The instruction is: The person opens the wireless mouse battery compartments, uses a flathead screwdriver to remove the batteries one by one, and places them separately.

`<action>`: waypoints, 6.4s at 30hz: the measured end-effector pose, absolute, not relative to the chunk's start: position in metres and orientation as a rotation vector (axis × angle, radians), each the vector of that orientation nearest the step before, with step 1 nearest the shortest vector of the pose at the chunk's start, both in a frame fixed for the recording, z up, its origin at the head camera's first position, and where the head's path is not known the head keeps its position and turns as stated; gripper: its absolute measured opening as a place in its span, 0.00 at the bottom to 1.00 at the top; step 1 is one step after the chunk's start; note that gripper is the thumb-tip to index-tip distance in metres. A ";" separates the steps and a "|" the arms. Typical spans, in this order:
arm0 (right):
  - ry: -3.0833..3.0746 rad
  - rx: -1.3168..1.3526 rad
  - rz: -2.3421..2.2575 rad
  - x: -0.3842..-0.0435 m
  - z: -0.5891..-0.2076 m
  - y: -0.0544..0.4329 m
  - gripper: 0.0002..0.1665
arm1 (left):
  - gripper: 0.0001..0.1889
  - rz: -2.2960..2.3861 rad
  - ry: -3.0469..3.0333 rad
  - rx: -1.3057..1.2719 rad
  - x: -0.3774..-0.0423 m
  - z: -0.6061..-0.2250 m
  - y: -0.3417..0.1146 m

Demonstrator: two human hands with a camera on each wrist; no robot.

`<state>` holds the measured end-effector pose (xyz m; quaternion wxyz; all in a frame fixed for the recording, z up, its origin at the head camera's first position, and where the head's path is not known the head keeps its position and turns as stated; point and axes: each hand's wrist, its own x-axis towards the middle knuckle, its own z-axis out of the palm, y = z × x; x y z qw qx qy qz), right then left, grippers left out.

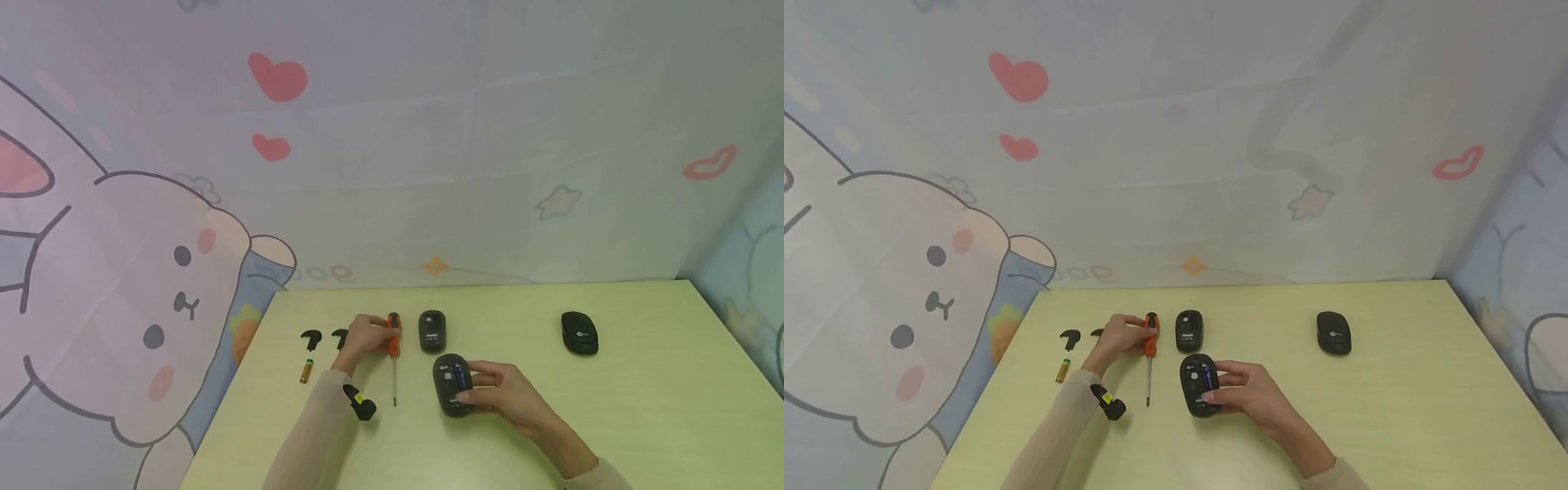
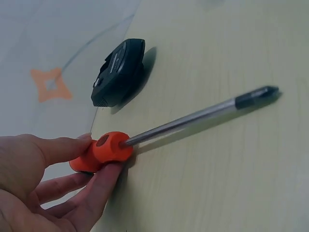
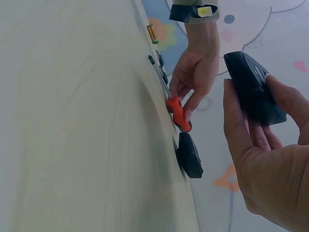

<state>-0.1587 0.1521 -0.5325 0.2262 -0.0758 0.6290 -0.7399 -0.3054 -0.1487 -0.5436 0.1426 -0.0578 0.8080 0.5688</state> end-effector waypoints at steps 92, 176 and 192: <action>1.826 -0.258 -2.004 -0.163 -0.536 0.153 0.42 | 0.24 -0.082 3.149 1.646 -0.182 -0.495 -0.072; 1.800 -0.108 -2.013 -0.159 -0.550 0.145 0.47 | 0.21 1.897 2.067 0.174 -0.212 -0.495 -0.173; 1.778 -0.097 -2.015 -0.157 -0.549 0.146 0.48 | 0.15 1.851 2.219 0.005 -0.226 -0.516 -0.209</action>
